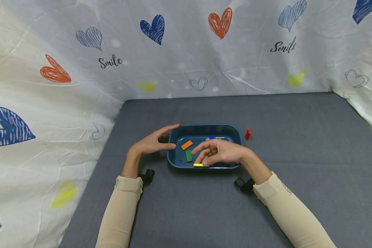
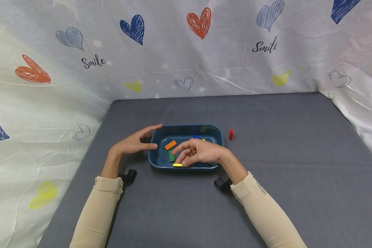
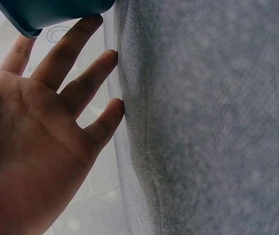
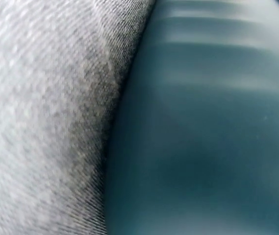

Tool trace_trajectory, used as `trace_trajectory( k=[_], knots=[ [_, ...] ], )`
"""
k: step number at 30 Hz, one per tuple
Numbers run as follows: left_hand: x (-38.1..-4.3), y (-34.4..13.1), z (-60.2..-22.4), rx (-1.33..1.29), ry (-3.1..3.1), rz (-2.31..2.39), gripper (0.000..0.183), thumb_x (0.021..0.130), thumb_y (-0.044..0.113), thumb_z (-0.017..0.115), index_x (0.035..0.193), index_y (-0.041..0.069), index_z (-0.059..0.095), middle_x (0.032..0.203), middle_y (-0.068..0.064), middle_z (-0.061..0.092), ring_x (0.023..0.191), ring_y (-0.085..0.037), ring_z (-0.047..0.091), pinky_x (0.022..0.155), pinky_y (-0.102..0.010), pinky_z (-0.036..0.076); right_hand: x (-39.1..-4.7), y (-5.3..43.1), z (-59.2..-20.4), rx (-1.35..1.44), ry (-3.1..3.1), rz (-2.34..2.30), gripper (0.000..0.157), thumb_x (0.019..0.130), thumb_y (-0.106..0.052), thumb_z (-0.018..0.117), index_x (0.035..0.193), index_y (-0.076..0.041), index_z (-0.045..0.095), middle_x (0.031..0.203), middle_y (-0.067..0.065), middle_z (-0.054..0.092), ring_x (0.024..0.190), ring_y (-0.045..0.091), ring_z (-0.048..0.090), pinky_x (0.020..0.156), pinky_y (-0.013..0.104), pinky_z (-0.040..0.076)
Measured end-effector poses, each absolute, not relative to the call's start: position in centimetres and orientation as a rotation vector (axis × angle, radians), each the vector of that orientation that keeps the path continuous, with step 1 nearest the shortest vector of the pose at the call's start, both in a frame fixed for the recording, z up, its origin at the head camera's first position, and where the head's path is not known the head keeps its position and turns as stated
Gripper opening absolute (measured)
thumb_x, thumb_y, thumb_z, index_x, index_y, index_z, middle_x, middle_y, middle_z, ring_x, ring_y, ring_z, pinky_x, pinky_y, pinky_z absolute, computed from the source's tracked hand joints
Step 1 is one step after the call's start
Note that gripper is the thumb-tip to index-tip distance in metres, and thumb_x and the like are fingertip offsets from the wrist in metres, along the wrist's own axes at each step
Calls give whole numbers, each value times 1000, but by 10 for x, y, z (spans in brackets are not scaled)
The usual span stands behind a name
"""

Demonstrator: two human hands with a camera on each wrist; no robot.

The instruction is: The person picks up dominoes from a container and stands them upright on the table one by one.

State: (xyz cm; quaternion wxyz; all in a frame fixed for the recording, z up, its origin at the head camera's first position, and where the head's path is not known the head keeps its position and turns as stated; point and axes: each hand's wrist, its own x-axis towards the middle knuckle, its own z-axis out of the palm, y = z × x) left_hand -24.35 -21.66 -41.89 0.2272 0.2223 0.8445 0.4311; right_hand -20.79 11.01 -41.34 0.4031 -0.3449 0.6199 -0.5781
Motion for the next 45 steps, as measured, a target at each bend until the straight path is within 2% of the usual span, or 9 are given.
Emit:
trace_trajectory(
  k=[6,13,20,27,32,38,41,45],
  knots=[
    [-244,-216,-419,617,2335,1181,79,94,33,75,159,42,30,169,4,23,152,-38,32,118,-67,29,-208,112,-414,-883,1618,-1414,42,95,-5,69,133,11,58,124,14,71,107,14,70,92,30,59],
    [-245,-216,-419,632,2335,1174,79,95,33,74,159,43,30,169,4,22,153,-39,30,118,-68,28,-207,113,-413,-956,1668,-1347,35,95,-8,71,128,4,67,124,17,70,96,15,65,85,26,58],
    [-245,-215,-419,635,2334,1175,79,95,32,74,160,40,30,169,4,22,153,-39,31,118,-67,29,-205,114,-412,-1001,1673,-1346,31,95,-7,72,124,2,68,118,16,69,91,16,62,81,25,56],
    [-244,-214,-418,627,2324,1184,79,94,32,75,160,39,30,169,4,23,152,-38,33,117,-67,33,-204,121,-401,-997,1644,-1419,33,94,-4,72,123,8,63,108,15,67,86,17,62,78,27,57],
    [-243,-215,-418,638,2325,1180,80,95,31,74,160,39,29,169,3,22,152,-38,32,117,-67,32,-208,143,-384,-966,1674,-1554,32,93,-1,71,122,8,61,107,10,67,87,21,64,75,32,58],
    [-242,-215,-418,640,2325,1182,80,95,32,75,160,40,29,169,4,21,152,-38,32,116,-67,32,-212,189,-364,-864,1938,-1697,28,92,0,72,118,3,62,106,8,69,89,20,68,76,32,60],
    [-242,-216,-419,638,2322,1189,79,95,31,75,159,41,30,170,4,21,153,-38,31,116,-67,33,-214,212,-360,-757,2146,-1713,28,92,-3,74,118,3,63,105,10,70,91,20,69,76,32,60],
    [-242,-217,-419,645,2323,1186,80,95,31,74,160,38,29,170,4,21,153,-38,31,116,-68,32,-216,235,-361,-521,2381,-1685,30,92,-9,76,118,1,64,103,4,71,95,18,69,79,28,60]
  ],
)
